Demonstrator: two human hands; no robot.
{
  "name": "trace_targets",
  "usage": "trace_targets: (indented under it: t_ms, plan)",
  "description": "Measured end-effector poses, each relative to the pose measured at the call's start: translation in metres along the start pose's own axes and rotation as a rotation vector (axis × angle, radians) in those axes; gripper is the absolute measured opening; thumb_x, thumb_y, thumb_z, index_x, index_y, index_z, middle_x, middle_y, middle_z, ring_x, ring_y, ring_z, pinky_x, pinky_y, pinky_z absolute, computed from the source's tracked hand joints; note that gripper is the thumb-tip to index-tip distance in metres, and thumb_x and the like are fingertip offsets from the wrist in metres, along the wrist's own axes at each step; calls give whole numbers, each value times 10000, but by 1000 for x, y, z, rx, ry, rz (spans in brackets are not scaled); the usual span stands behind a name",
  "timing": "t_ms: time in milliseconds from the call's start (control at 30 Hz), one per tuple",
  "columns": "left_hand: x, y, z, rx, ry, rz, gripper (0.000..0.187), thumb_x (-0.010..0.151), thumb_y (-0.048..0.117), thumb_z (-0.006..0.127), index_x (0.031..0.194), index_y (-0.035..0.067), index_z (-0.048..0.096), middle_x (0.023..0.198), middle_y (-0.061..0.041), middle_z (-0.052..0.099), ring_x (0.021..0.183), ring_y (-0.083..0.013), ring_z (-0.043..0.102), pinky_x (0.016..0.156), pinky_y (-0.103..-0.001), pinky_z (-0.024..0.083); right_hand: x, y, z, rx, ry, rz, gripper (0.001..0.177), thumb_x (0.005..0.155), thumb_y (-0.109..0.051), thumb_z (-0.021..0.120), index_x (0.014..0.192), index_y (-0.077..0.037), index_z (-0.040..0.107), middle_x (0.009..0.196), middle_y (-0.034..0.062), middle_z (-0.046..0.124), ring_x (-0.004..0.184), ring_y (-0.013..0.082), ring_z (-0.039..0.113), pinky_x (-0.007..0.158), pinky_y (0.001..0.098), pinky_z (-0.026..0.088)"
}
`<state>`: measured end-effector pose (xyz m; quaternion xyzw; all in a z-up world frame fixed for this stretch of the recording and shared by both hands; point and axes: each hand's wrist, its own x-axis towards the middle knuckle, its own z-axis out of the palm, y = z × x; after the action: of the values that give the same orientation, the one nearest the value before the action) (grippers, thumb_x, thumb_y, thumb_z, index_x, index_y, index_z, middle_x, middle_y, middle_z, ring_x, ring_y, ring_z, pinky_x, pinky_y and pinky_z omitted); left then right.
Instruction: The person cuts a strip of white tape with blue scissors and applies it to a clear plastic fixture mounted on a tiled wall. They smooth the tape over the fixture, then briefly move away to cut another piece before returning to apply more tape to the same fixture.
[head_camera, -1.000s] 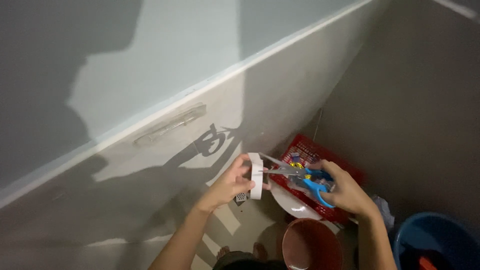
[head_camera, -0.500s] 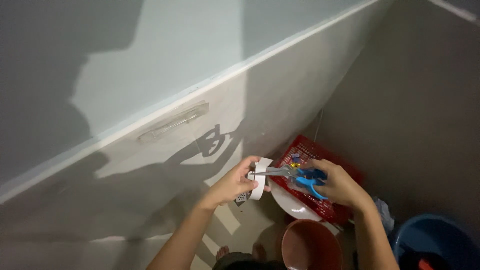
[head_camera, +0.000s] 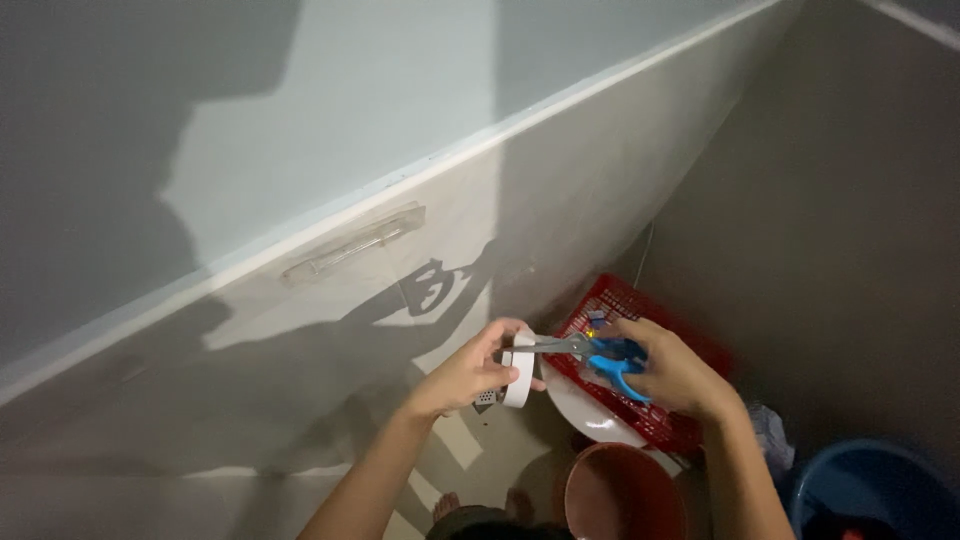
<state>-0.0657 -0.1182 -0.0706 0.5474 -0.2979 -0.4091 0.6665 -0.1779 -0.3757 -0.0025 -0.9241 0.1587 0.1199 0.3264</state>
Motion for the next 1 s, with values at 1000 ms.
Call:
trace_targets:
  t_ms: [1000]
  plan:
    - [20,-43,-18,-502,121,-283,410,927,257,662,1234,79,457,1191,-229,617,1172,-405,675,962,-631,574,16,47,27,-48,11,-156,490,746,-130,813,1219,-182,695,1185,87,749,1016,255,746,914,389,581]
